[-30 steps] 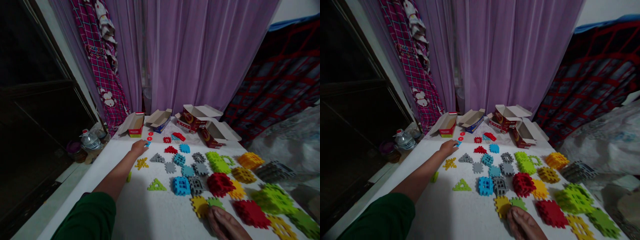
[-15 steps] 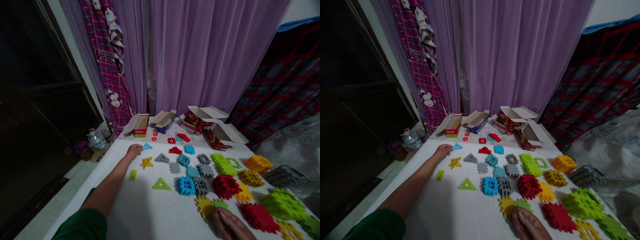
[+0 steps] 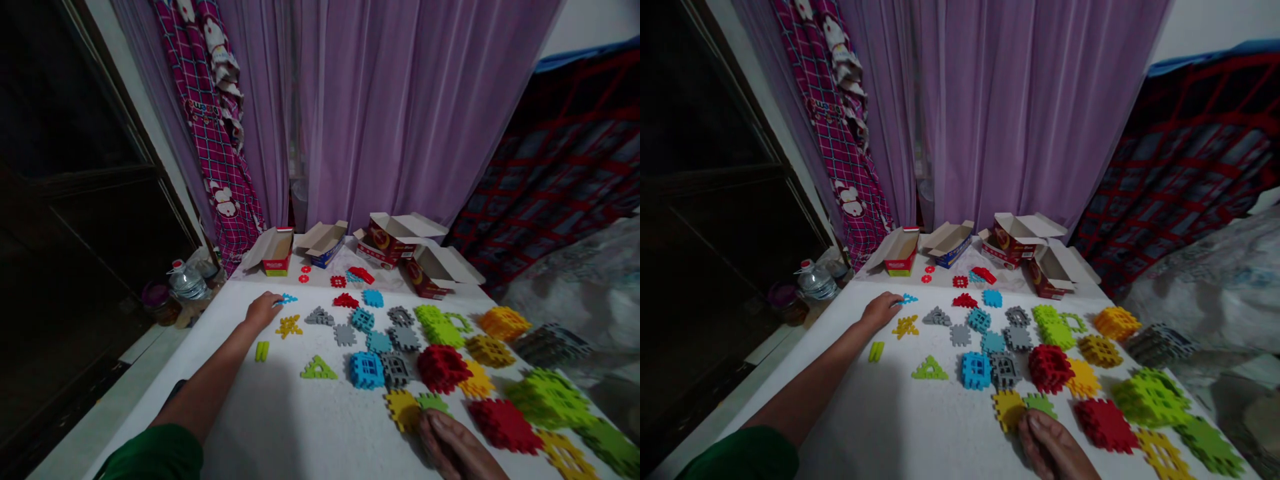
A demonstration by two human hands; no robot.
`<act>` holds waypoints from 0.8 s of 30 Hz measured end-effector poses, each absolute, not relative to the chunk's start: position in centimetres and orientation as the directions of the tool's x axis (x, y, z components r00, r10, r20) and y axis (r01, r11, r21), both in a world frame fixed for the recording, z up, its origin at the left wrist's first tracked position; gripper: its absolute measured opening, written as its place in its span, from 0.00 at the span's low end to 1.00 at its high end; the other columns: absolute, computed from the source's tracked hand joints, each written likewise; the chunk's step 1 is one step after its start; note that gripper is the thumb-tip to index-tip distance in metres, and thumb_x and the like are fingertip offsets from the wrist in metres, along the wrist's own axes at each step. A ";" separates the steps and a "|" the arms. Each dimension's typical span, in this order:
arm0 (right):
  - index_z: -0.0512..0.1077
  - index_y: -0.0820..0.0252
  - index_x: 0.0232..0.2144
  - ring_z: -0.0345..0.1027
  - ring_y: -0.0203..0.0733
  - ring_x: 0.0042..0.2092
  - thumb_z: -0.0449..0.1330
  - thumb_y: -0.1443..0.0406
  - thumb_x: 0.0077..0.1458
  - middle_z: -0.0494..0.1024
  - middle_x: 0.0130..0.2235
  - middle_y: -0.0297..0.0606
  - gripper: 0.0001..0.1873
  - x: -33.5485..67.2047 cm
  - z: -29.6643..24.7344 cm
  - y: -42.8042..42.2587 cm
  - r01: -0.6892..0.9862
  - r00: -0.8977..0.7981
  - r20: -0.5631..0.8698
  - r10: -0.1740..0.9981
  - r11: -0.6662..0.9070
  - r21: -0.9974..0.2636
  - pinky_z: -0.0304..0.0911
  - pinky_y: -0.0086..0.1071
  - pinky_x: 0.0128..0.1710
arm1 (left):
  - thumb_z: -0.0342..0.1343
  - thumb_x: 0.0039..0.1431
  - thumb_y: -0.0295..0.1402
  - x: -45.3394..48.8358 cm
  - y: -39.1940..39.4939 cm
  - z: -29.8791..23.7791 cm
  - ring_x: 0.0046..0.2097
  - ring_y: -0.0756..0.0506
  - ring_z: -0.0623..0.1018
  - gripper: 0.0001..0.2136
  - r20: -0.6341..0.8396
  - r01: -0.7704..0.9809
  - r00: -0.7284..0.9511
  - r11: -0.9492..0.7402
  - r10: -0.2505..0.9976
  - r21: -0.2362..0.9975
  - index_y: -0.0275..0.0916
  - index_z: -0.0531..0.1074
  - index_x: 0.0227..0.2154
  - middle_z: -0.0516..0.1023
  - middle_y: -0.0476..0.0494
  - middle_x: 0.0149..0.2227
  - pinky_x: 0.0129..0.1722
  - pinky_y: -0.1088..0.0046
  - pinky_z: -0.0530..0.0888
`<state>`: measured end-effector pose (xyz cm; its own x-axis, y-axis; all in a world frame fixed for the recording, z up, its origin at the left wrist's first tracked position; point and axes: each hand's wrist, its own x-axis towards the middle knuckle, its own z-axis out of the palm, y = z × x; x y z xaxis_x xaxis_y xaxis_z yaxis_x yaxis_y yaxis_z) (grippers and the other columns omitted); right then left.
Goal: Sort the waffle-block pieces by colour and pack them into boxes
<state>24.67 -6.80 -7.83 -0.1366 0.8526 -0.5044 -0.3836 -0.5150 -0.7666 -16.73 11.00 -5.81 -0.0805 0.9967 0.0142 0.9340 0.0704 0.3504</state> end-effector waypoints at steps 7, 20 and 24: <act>0.74 0.63 0.25 0.45 0.26 0.21 0.71 0.48 0.39 0.67 0.21 0.31 0.25 24.5 -8.3 -6.9 -0.386 -0.179 -0.439 0.881 -0.473 -0.792 0.38 0.24 0.20 | 0.52 0.60 0.34 -15.7 11.4 -5.0 0.45 0.45 0.76 0.11 0.001 0.975 -0.058 0.056 0.998 0.214 0.47 0.78 0.42 0.76 0.46 0.46 0.42 0.73 0.69; 0.73 0.63 0.26 0.44 0.25 0.21 0.70 0.49 0.43 0.65 0.21 0.29 0.23 24.5 -8.5 -6.9 -0.386 -0.192 -0.411 0.891 -0.453 -0.803 0.38 0.23 0.21 | 0.53 0.59 0.34 -13.2 12.4 -4.1 0.47 0.45 0.76 0.11 -0.006 0.979 0.087 -0.084 0.996 0.188 0.47 0.78 0.42 0.76 0.47 0.47 0.42 0.75 0.69; 0.71 0.63 0.22 0.42 0.24 0.20 0.70 0.46 0.40 0.63 0.19 0.29 0.26 24.4 -8.8 -6.5 -0.343 -0.254 -0.422 0.870 -0.489 -0.802 0.39 0.23 0.19 | 0.58 0.55 0.36 -12.1 13.7 -3.0 0.44 0.46 0.77 0.11 -0.022 0.974 0.141 -0.134 0.990 0.185 0.47 0.78 0.41 0.78 0.48 0.45 0.40 0.75 0.69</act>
<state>24.44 -6.50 -8.79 -0.2538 0.8703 -0.4221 -0.3431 -0.4891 -0.8019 -12.14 13.73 -3.05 0.1408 0.9898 -0.0223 0.9736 -0.1344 0.1846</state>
